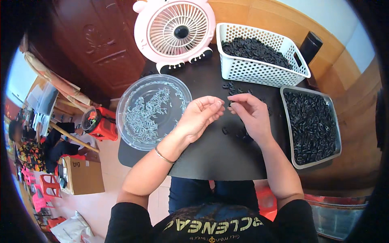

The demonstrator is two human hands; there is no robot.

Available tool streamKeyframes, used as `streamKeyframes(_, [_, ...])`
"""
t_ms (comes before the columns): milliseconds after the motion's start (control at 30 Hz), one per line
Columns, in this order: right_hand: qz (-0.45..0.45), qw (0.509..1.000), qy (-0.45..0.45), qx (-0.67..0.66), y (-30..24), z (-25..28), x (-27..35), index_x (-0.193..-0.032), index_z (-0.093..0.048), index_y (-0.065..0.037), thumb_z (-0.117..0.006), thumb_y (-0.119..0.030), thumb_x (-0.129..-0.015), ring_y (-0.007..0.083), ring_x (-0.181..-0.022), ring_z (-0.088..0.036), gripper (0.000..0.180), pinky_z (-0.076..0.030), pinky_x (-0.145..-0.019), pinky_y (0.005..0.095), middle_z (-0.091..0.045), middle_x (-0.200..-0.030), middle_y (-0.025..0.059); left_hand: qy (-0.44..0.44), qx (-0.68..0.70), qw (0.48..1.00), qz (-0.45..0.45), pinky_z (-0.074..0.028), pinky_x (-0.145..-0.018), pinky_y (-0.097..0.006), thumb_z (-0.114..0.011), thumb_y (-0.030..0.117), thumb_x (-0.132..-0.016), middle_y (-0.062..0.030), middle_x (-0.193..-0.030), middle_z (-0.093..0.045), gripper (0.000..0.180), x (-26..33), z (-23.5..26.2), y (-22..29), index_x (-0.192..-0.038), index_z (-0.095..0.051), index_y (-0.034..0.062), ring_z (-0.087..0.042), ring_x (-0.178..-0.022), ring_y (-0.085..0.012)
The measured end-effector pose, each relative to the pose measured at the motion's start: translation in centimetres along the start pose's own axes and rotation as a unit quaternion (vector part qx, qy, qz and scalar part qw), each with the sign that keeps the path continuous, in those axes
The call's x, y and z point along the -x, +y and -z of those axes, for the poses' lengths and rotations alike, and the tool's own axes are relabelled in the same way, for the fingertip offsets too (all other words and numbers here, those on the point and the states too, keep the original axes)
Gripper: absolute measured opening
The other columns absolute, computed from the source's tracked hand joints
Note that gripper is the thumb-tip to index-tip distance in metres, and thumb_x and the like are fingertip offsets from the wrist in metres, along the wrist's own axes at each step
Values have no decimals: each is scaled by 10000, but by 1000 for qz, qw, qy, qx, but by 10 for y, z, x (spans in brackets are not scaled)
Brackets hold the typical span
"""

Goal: The person sits at a table and repeatedly picks up small black plastic clips and silver screws. They insert the screws into the clips by hand and place the assembled units into a clear plastic container.

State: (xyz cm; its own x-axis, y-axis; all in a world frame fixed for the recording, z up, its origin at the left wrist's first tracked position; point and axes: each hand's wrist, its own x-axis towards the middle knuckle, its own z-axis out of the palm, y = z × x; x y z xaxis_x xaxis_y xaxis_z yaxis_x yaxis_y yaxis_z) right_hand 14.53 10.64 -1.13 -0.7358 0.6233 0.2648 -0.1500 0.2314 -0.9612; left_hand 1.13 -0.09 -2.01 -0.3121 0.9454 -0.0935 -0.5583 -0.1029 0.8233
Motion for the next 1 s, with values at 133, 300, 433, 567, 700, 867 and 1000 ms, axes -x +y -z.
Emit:
streamKeyframes(133, [-26,999,0,-34,-2,-5,4,-993,-599,-13,-566,-3,-812,92,-788,-596,185,-478,-704,214,-609,-889,39,-1,-12,1000,3,-477,-679,-196,-576,180,-862,-17,-800,-603,149,-1,3,-5,-902,-593,37,-560,-711,-73])
streamKeyframes(300, [-33,999,-12,-37,-1,-4,4,-985,-591,0,-573,-5,-809,92,-787,-599,177,-481,-699,212,-609,-878,52,7,-15,1000,-1,-464,-682,-201,-584,170,-860,-28,-800,-607,153,-1,4,-5,-901,-596,24,-552,-725,-78])
streamKeyframes(433, [-22,999,-3,-42,1,-4,4,-979,-589,2,-577,-8,-809,95,-783,-602,171,-485,-699,213,-611,-868,53,2,-28,1000,2,-463,-669,-196,-584,180,-861,-28,-800,-609,156,-3,5,-7,-888,-601,27,-552,-717,-73])
streamKeyframes(567, [-29,998,-9,-49,-1,-5,5,-977,-588,4,-580,-11,-809,96,-784,-602,169,-488,-704,214,-612,-867,53,4,-44,999,-5,-461,-660,-193,-588,181,-859,-27,-791,-611,151,-2,5,-7,-872,-604,32,-549,-701,-68])
streamKeyframes(700, [-28,999,-10,-41,-1,-5,5,-975,-588,6,-581,-6,-807,96,-788,-603,168,-492,-703,215,-613,-869,54,7,-51,999,-9,-458,-649,-189,-590,182,-857,-26,-778,-610,148,-5,6,-9,-862,-604,35,-547,-688,-63])
streamKeyframes(867, [-28,999,-1,-34,-2,-4,4,-964,-592,9,-585,1,-801,94,-784,-603,164,-498,-698,215,-615,-863,54,12,-62,998,-6,-474,-674,-199,-578,185,-863,-13,-779,-601,139,-3,5,-8,-868,-595,46,-555,-697,-68])
streamKeyframes(1000, [-21,999,-3,-29,2,-4,5,-955,-597,7,-588,3,-796,96,-781,-606,159,-501,-696,218,-620,-855,56,5,-63,998,-9,-473,-673,-196,-582,180,-860,-12,-774,-601,132,-4,5,-9,-868,-596,49,-555,-694,-68])
